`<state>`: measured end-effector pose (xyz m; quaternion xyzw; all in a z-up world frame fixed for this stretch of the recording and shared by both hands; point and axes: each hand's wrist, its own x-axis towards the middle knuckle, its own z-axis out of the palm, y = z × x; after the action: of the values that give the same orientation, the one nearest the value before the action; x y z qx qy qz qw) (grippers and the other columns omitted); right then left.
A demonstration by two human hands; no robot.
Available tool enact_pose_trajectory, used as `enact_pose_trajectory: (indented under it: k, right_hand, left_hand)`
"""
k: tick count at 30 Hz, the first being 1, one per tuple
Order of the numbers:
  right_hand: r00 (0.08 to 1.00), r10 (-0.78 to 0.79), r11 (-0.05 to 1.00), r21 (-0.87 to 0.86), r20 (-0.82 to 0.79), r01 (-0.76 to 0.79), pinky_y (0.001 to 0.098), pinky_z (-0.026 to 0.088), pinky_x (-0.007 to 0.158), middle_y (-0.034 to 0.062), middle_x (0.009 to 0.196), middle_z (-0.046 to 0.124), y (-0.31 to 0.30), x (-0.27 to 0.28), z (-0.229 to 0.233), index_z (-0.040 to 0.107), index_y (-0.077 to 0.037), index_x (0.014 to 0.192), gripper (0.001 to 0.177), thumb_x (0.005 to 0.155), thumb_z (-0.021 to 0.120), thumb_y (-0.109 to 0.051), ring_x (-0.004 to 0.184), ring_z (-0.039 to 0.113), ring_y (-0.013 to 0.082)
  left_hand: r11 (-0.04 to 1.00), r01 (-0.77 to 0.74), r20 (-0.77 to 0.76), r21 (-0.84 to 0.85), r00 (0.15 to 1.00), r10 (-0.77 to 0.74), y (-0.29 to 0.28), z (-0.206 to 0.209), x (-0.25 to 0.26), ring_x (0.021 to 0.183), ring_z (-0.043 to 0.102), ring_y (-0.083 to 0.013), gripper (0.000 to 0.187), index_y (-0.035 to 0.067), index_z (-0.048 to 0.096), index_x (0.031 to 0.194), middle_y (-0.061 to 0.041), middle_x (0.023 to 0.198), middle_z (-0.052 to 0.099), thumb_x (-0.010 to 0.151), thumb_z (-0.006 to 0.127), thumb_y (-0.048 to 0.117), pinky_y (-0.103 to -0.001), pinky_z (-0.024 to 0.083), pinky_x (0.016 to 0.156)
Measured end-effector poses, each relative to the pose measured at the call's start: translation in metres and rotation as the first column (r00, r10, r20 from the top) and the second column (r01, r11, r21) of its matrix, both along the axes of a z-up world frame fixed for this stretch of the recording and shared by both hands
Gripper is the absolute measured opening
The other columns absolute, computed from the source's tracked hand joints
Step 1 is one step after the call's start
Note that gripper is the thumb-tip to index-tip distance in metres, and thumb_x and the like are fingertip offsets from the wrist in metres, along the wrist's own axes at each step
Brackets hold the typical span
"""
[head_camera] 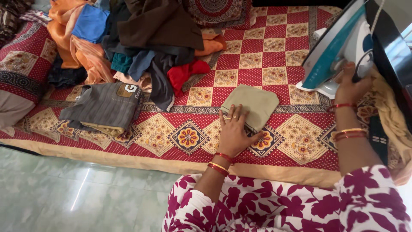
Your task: The person irons two pairs of shorts on a patterned bedspread. They first iron a light-colored pair, then switch to a dark brown pair, smoothing and folding each garment after ironing.
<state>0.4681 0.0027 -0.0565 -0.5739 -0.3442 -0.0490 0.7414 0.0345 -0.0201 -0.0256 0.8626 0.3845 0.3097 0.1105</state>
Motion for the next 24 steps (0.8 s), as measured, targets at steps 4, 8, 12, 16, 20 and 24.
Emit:
enact_pose_trajectory:
  k: [4, 8, 12, 16, 20, 24]
  right_hand:
    - [0.987, 0.061, 0.994, -0.101, 0.148, -0.046, 0.0326, 0.053, 0.096, 0.0105, 0.122, 0.073, -0.034, 0.010, -0.005, 0.064, 0.004, 0.134, 0.047, 0.115, 0.072, -0.038, 0.109, 0.068, 0.0168]
    - [0.976, 0.137, 0.958, -0.275, 0.169, -0.086, 0.0322, 0.051, 0.098, 0.0109, 0.127, 0.071, -0.059, 0.002, 0.002, 0.063, 0.002, 0.139, 0.050, 0.117, 0.072, -0.041, 0.113, 0.067, 0.0182]
    - [0.964, 0.086, 0.949, -0.315, 0.251, -0.002, 0.0348, 0.049, 0.104, 0.0150, 0.134, 0.069, -0.065, -0.004, 0.007, 0.058, 0.004, 0.143, 0.051, 0.109, 0.077, -0.030, 0.122, 0.066, 0.0238]
    - [0.966, 0.144, 0.955, -0.285, 0.215, -0.079, 0.0352, 0.050, 0.110, 0.0160, 0.142, 0.067, -0.065, 0.005, -0.005, 0.055, 0.004, 0.145, 0.053, 0.104, 0.080, -0.016, 0.129, 0.066, 0.0261]
    - [0.981, 0.002, 0.942, -0.330, 0.195, 0.064, 0.0356, 0.052, 0.101, 0.0176, 0.131, 0.065, -0.067, 0.017, -0.038, 0.049, 0.003, 0.141, 0.061, 0.094, 0.086, -0.012, 0.115, 0.066, 0.0261]
    - [0.959, -0.187, 0.893, -0.370, 0.214, 0.256, 0.0362, 0.054, 0.094, 0.0173, 0.115, 0.064, -0.070, 0.000, -0.049, 0.050, 0.003, 0.121, 0.039, 0.091, 0.073, -0.008, 0.104, 0.064, 0.0259]
  left_hand:
    - [0.996, 0.023, 0.002, 0.081, 1.000, -0.023, 0.002, -0.004, 0.000, 0.149, 0.039, -0.0356, 0.072, 0.011, 0.066, 0.131, -0.017, 0.151, 0.053, 0.079, 0.076, 0.060, -0.064, 0.008, 0.126]
    - [0.994, 0.087, 0.056, 0.062, 0.994, -0.090, 0.001, -0.014, 0.000, 0.147, 0.043, -0.0341, 0.054, 0.016, 0.069, 0.124, -0.015, 0.147, 0.058, 0.080, 0.078, 0.046, -0.064, 0.009, 0.127]
    - [0.995, 0.061, 0.033, 0.074, 0.997, -0.063, 0.003, -0.022, 0.001, 0.146, 0.045, -0.0327, 0.049, 0.017, 0.068, 0.126, -0.012, 0.145, 0.060, 0.078, 0.075, 0.028, -0.063, 0.011, 0.127]
    - [0.996, 0.024, 0.067, 0.085, 0.997, -0.030, 0.006, -0.027, 0.003, 0.145, 0.046, -0.0324, 0.053, 0.015, 0.066, 0.131, -0.011, 0.143, 0.061, 0.078, 0.072, 0.020, -0.063, 0.013, 0.127]
    - [0.994, -0.003, 0.080, 0.105, 0.997, -0.006, 0.007, -0.028, 0.003, 0.145, 0.047, -0.0323, 0.047, 0.014, 0.065, 0.131, -0.011, 0.142, 0.061, 0.084, 0.070, 0.018, -0.062, 0.015, 0.128]
    - [0.997, -0.002, 0.172, 0.075, 0.985, -0.011, 0.007, -0.029, 0.004, 0.143, 0.048, -0.0316, 0.035, 0.014, 0.065, 0.130, -0.009, 0.140, 0.063, 0.095, 0.067, 0.021, -0.062, 0.017, 0.127]
